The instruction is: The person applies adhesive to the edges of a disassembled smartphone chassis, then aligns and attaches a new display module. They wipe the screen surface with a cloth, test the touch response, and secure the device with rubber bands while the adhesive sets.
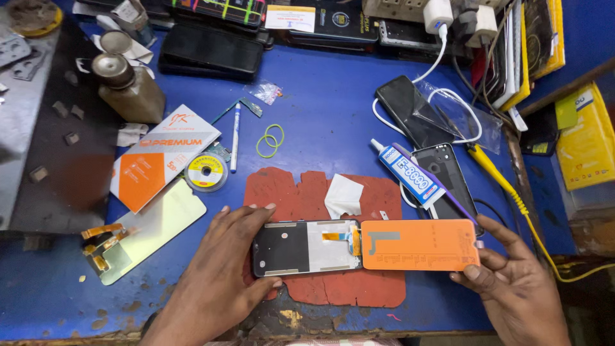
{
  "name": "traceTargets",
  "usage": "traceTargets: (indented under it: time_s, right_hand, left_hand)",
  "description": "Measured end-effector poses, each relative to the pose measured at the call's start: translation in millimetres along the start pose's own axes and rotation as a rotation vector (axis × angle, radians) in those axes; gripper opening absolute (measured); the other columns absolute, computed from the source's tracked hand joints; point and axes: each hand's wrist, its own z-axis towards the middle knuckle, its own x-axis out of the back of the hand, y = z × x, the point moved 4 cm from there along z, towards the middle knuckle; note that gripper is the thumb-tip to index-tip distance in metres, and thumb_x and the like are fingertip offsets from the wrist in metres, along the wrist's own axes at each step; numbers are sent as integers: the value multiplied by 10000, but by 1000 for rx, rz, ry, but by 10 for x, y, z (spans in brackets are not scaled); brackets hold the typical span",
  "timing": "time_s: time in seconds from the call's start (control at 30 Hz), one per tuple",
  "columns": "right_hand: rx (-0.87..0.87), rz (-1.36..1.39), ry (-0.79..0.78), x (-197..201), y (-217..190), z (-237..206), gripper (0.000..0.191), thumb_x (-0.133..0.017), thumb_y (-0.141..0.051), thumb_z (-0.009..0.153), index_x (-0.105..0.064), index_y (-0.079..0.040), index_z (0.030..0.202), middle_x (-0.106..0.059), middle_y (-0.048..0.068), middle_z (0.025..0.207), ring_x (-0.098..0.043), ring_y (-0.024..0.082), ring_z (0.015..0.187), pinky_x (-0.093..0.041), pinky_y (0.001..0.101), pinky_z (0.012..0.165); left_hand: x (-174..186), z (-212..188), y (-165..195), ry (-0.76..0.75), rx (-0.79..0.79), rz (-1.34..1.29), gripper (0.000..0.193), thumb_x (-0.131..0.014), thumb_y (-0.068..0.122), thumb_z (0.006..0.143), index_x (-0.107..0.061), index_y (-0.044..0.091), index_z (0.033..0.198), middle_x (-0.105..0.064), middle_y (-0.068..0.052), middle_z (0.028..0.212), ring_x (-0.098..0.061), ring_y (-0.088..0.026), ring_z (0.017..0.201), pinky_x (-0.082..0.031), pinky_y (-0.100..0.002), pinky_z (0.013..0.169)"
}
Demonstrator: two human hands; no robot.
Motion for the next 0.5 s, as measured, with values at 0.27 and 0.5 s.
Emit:
traceTargets:
  time_s: [0.27, 0.5]
  right_hand:
    - [4, -147, 114, 368, 267, 0, 647, -637, 115, 890, -422, 74, 1499, -724, 275, 1098, -741, 307, 1010, -633, 459, 819]
    - [-90, -511, 322, 705, 503, 120, 581, -663, 46, 960, -391, 132, 1466, -710, 357, 1072, -738, 408, 993, -629, 483, 805]
  left_hand:
    - [125, -119, -21, 82, -90, 4, 812, -838, 136, 714, -461, 43, 1428, -583, -199, 1374, -502, -391, 1336, -264, -530, 1169]
    - [476, -486, -209, 568, 67, -225, 263, -606, -148, 874, -724, 1, 1057, -749, -79, 928, -722, -129, 770, -580, -242, 701]
